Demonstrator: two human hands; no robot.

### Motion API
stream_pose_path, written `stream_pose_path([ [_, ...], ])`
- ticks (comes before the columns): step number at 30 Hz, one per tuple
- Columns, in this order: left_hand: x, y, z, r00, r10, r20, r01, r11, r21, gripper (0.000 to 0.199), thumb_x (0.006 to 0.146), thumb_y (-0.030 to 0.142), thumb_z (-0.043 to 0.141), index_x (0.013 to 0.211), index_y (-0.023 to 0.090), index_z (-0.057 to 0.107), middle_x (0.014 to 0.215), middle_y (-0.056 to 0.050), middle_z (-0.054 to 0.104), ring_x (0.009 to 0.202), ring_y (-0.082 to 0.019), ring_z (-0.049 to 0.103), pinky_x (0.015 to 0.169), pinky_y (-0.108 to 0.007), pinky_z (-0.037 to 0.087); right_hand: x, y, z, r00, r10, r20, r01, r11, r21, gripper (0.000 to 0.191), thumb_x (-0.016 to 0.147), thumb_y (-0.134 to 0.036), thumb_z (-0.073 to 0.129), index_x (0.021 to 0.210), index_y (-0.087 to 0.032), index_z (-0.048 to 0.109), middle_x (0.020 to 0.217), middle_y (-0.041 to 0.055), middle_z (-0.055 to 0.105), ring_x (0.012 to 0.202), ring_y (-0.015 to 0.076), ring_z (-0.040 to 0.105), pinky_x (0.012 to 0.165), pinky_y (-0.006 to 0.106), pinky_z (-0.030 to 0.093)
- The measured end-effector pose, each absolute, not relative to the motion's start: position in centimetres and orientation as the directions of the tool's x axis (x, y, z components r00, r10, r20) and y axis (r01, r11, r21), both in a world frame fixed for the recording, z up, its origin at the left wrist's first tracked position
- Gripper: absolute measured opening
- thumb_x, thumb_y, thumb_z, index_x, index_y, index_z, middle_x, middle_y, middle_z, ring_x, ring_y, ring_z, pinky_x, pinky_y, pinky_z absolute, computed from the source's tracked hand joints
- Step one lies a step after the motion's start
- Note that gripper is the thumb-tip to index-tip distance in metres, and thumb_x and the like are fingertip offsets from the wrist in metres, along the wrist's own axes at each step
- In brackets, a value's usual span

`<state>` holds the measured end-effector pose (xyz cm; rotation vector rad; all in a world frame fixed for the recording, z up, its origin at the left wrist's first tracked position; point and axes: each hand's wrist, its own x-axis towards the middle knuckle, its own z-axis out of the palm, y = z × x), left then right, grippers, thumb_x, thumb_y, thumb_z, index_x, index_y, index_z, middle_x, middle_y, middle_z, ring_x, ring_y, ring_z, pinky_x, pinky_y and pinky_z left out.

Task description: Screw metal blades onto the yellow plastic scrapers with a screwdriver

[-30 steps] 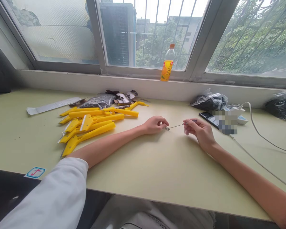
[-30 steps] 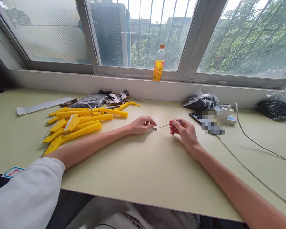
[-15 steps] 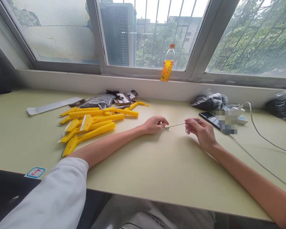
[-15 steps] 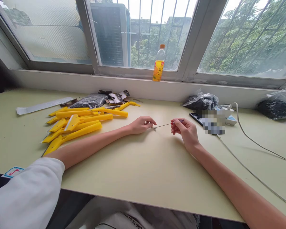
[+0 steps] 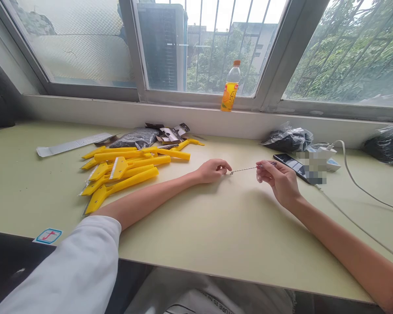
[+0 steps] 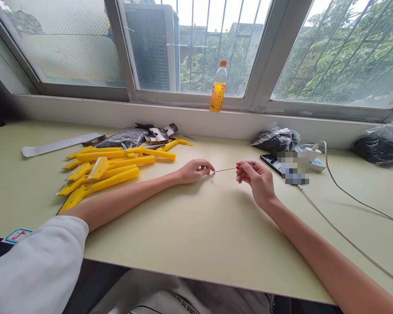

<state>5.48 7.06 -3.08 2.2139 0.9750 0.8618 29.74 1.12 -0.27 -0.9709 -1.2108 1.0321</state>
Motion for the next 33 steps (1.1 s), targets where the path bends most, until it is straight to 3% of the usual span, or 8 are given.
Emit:
stream_pose_path([
  [5, 5.3, 7.1, -2.5, 0.49, 0.833, 0.255, 0.335, -0.451, 0.827, 0.029, 0.085, 0.022, 0.054, 0.105, 0.017, 0.075, 0.094, -0.005, 0.071, 0.084, -0.016, 0.06, 0.079, -0.028, 0.049, 29.9, 1.0, 0.1, 0.077, 0.967, 0.243, -0.104, 0.25, -0.963, 0.023, 0.079, -0.042, 0.081, 0.08, -0.02, 0.074, 0.073, 0.0028, 0.064, 0.057, 0.0131, 0.057, 0.054, 0.03, 0.05],
  [10, 4.7, 7.7, -1.9, 0.303, 0.936, 0.18, 0.169, -0.239, 0.956, 0.027, 0.084, 0.022, 0.059, 0.103, 0.013, 0.074, 0.089, -0.006, 0.07, 0.075, -0.012, 0.056, 0.075, -0.027, 0.048, 30.3, 1.4, 0.0, 0.099, 0.968, 0.233, -0.116, 0.243, -0.963, 0.023, 0.076, -0.042, 0.082, 0.079, -0.021, 0.073, 0.072, 0.0031, 0.063, 0.059, 0.0142, 0.057, 0.054, 0.031, 0.051],
  [12, 4.4, 7.7, -1.4, 0.339, 0.931, 0.136, 0.156, -0.198, 0.968, 0.027, 0.083, 0.025, 0.064, 0.105, 0.014, 0.074, 0.092, -0.007, 0.07, 0.078, -0.012, 0.057, 0.077, -0.026, 0.048, 30.5, 1.6, -0.1, 0.106, 0.969, 0.224, -0.13, 0.237, -0.963, 0.023, 0.076, -0.042, 0.082, 0.079, -0.02, 0.073, 0.072, 0.0032, 0.063, 0.059, 0.0139, 0.057, 0.054, 0.03, 0.051],
  [17, 2.9, 7.6, 1.4, 0.575, 0.816, -0.057, 0.347, -0.181, 0.92, 0.042, 0.08, 0.042, 0.074, 0.116, 0.021, 0.074, 0.108, -0.007, 0.072, 0.09, -0.016, 0.064, 0.075, -0.025, 0.05, 30.5, 1.6, 0.0, 0.106, 0.973, 0.204, -0.162, 0.219, -0.962, 0.023, 0.076, -0.04, 0.083, 0.079, -0.02, 0.074, 0.073, 0.0036, 0.063, 0.058, 0.0134, 0.057, 0.054, 0.03, 0.05],
  [20, 1.3, 8.1, 3.2, 0.672, 0.721, -0.169, 0.562, -0.348, 0.75, 0.044, 0.071, 0.044, 0.082, 0.111, 0.026, 0.077, 0.101, -0.004, 0.073, 0.09, -0.016, 0.066, 0.069, -0.021, 0.047, 30.5, 1.5, 0.0, 0.091, 0.973, 0.213, -0.145, 0.225, -0.964, 0.023, 0.077, -0.042, 0.083, 0.078, -0.021, 0.073, 0.074, 0.0036, 0.063, 0.059, 0.014, 0.057, 0.054, 0.031, 0.05],
  [23, 0.2, 8.4, 3.6, 0.653, 0.743, -0.146, 0.639, -0.437, 0.633, 0.041, 0.062, 0.044, 0.088, 0.1, 0.028, 0.082, 0.091, -0.001, 0.071, 0.077, -0.014, 0.062, 0.061, -0.019, 0.042, 30.5, 1.5, -0.2, 0.084, 0.97, 0.227, -0.12, 0.236, -0.964, 0.025, 0.077, -0.044, 0.082, 0.079, -0.021, 0.073, 0.074, 0.0037, 0.063, 0.058, 0.0143, 0.057, 0.055, 0.032, 0.051],
  [33, 0.3, 8.6, 0.4, 0.734, 0.674, 0.086, 0.411, -0.542, 0.733, 0.029, 0.076, 0.045, 0.081, 0.095, 0.024, 0.084, 0.1, -0.006, 0.069, 0.087, -0.015, 0.059, 0.078, -0.026, 0.045, 30.1, 1.2, 0.1, 0.07, 0.976, 0.207, -0.14, 0.215, -0.967, 0.024, 0.075, -0.043, 0.083, 0.08, -0.02, 0.074, 0.071, 0.0027, 0.064, 0.056, 0.0136, 0.057, 0.053, 0.03, 0.048],
])
